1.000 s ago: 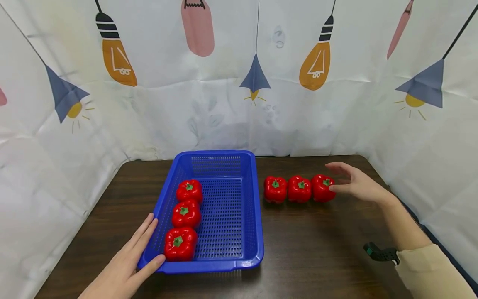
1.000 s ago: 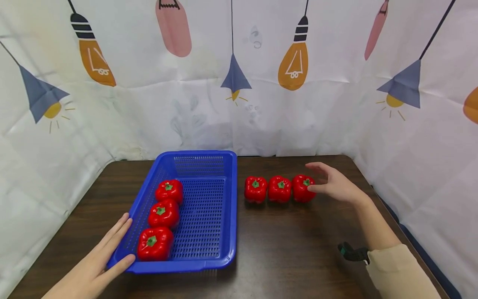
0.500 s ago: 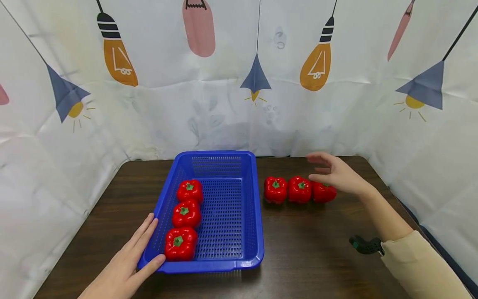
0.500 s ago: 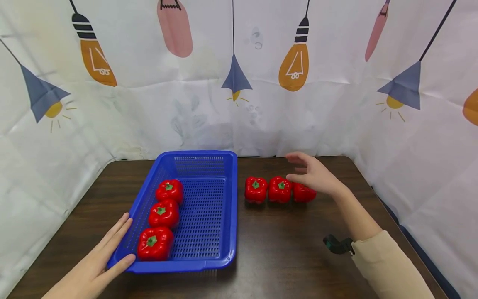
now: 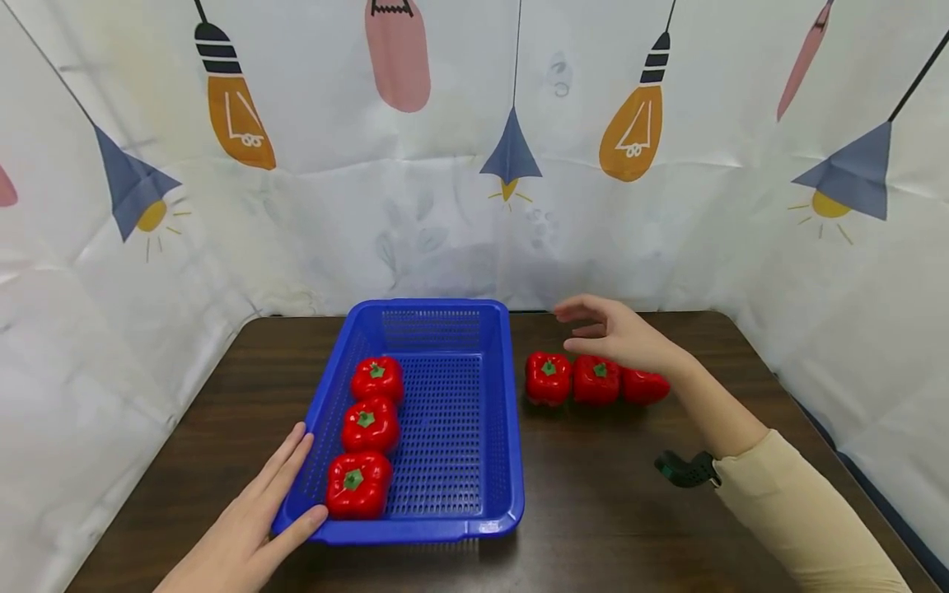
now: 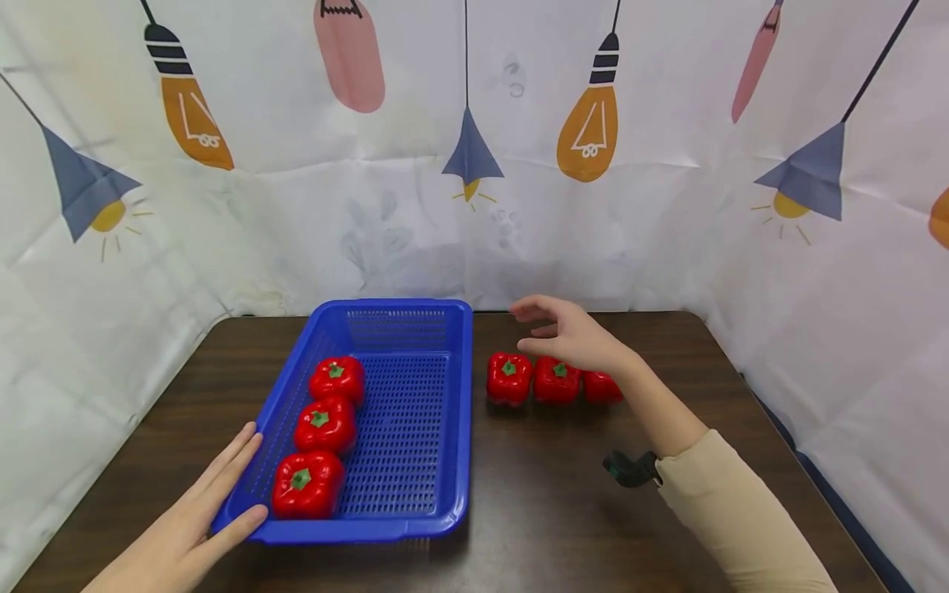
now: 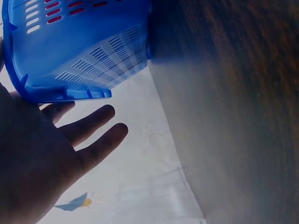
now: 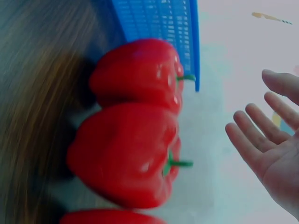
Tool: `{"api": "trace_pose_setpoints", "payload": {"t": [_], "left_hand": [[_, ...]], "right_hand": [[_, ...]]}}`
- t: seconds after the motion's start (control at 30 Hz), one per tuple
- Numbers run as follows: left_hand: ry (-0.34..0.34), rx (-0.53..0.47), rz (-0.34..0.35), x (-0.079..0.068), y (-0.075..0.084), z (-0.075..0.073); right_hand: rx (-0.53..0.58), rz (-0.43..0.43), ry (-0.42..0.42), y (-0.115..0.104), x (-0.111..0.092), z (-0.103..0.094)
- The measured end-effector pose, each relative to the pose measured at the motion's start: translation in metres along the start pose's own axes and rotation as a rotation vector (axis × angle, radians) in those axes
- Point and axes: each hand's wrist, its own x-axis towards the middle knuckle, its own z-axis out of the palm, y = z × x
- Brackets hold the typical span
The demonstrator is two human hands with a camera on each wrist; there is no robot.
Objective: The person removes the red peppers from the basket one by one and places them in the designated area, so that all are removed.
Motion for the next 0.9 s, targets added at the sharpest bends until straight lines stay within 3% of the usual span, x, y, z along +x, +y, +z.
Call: {"api": "trace_pose_setpoints", "payload": {"t": [0.27, 0.9], "left_hand": [[0.004, -0.001, 0.001, 0.000, -0.001, -0.001], [0.005, 0.002, -0.011, 0.000, -0.002, 0.001]], "right_hand": [[0.010, -0.032, -0.024, -0.006, 0.020, 0.020], [0.021, -0.111, -0.067, -0.012, 0.034, 0.054]]}}
